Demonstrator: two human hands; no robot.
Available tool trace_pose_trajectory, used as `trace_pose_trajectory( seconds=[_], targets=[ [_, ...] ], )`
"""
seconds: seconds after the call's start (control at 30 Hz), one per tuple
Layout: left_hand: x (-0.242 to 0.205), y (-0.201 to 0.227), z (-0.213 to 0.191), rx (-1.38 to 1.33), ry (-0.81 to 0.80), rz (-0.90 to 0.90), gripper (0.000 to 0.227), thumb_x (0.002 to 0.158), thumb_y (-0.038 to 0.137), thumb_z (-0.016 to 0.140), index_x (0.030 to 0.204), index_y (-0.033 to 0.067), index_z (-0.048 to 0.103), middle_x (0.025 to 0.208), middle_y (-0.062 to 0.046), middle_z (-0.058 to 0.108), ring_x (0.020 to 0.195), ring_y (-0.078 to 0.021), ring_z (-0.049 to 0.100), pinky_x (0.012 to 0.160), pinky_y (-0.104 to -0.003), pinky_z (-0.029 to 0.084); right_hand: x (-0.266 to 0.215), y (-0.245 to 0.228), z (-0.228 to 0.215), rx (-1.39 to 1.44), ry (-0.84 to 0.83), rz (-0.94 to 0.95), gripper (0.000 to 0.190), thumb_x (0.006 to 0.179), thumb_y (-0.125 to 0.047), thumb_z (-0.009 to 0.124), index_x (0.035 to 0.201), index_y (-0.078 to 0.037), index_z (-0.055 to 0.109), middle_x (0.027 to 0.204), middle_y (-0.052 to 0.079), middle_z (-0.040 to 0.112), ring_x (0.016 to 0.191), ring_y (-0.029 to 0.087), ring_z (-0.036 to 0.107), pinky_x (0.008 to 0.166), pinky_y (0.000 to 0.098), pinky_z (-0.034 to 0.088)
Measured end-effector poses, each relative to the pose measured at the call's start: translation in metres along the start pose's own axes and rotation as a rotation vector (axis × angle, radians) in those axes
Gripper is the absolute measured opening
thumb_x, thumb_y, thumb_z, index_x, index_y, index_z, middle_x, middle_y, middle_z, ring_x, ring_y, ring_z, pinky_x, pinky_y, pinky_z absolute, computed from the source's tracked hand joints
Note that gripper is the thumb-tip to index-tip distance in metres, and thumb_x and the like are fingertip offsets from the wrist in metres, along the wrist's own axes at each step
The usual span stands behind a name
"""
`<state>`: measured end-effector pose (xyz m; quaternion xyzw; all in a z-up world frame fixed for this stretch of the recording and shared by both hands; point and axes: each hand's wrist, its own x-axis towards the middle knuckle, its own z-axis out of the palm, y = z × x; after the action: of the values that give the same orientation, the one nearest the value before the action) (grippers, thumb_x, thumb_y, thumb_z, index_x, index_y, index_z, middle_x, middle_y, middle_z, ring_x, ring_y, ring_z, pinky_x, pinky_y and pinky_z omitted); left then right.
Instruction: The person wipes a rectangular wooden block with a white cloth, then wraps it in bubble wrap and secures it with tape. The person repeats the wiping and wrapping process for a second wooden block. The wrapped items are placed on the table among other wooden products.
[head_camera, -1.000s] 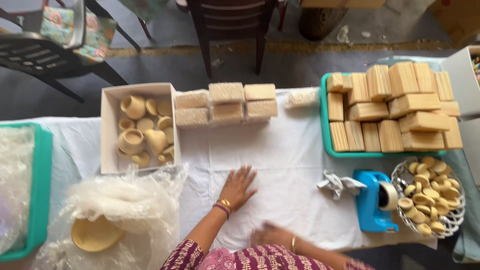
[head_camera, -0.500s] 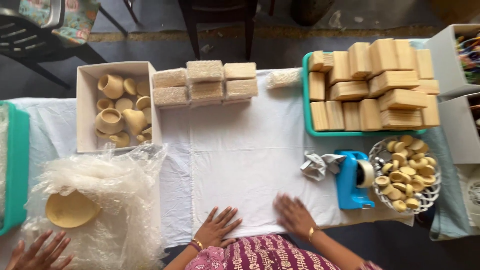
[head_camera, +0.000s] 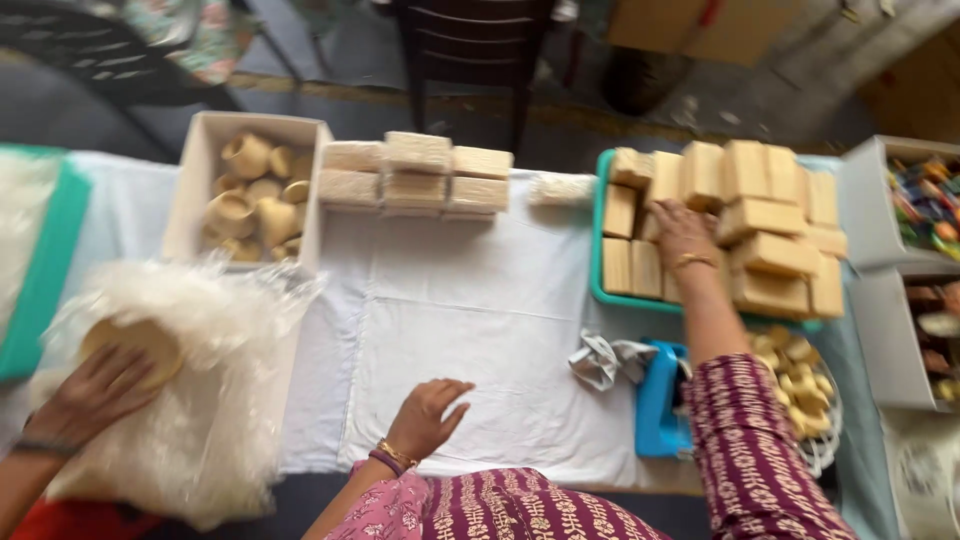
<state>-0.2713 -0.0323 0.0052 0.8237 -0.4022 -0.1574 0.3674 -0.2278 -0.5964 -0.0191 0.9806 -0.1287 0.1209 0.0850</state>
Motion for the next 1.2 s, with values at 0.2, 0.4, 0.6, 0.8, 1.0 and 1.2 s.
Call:
trace_pose_trajectory(
  seconds=[0.2, 0.4, 0.6, 0.8, 1.0, 1.2],
  targets=[
    [-0.043, 0.013, 0.009, -0.084, 0.161, -0.144, 0.026, 0.093, 0.021, 0.07, 0.115, 0.0094, 0.073, 0.104, -0.01, 0.075, 0.097, -0.0282, 0.07, 0.084, -0.04, 0.055, 0.032, -0.009, -0.09, -0.085, -0.416, -0.034, 0.066, 0.074, -0.022, 0.08, 0.134, -0.042, 0.061, 0.138, -0.001, 0.06, 0.131, 0.026, 0.05, 0.107, 0.0492, 0.035],
    [-0.038, 0.022, 0.014, -0.165, 0.235, -0.281, 0.028, 0.092, 0.022, 0.071, 0.118, 0.0113, 0.072, 0.107, -0.008, 0.074, 0.095, -0.0253, 0.071, 0.085, -0.039, 0.056, 0.022, -0.083, -0.075, 0.279, -0.432, -0.142, 0.048, 0.075, -0.039, 0.086, 0.115, -0.021, 0.068, 0.098, 0.006, 0.077, 0.083, 0.022, 0.074, 0.073, 0.0375, 0.062],
    [0.009, -0.019, 0.033, 0.017, 0.316, -0.233, 0.076, 0.077, 0.023, 0.082, 0.146, 0.0115, 0.05, 0.136, -0.016, 0.059, 0.121, -0.0334, 0.058, 0.102, -0.041, 0.048, -0.102, -0.294, -0.01, 0.808, -0.369, -0.534, 0.058, 0.07, -0.022, 0.082, 0.124, -0.01, 0.065, 0.117, 0.014, 0.068, 0.108, 0.036, 0.061, 0.095, 0.0458, 0.051],
    [0.048, -0.052, 0.034, 0.174, 0.133, -0.256, 0.104, 0.064, 0.033, 0.091, 0.152, 0.0124, 0.039, 0.149, -0.013, 0.046, 0.132, -0.0344, 0.043, 0.109, -0.047, 0.037, -0.146, -0.255, -0.038, 0.758, -0.029, -0.313, 0.069, 0.079, -0.028, 0.079, 0.141, -0.008, 0.056, 0.14, 0.013, 0.061, 0.131, 0.035, 0.055, 0.113, 0.0451, 0.042],
    [0.079, -0.061, 0.055, 0.184, 0.041, -0.226, 0.092, 0.065, 0.031, 0.09, 0.146, 0.0167, 0.049, 0.14, -0.006, 0.054, 0.129, -0.0289, 0.049, 0.108, -0.045, 0.041, -0.212, -0.184, -0.059, 0.223, -0.265, 0.03, 0.062, 0.079, -0.024, 0.076, 0.138, -0.018, 0.058, 0.144, 0.023, 0.053, 0.126, 0.042, 0.051, 0.101, 0.0497, 0.044],
    [0.089, -0.093, 0.065, 0.034, 0.222, -0.128, 0.075, 0.061, 0.017, 0.092, 0.129, 0.0125, 0.062, 0.129, -0.008, 0.064, 0.122, -0.0314, 0.054, 0.11, -0.04, 0.045, -0.218, -0.175, -0.009, 0.806, -0.1, 0.243, 0.055, 0.082, 0.003, 0.062, 0.135, -0.014, 0.061, 0.123, 0.017, 0.07, 0.111, 0.036, 0.067, 0.092, 0.0463, 0.056]
  ],
)
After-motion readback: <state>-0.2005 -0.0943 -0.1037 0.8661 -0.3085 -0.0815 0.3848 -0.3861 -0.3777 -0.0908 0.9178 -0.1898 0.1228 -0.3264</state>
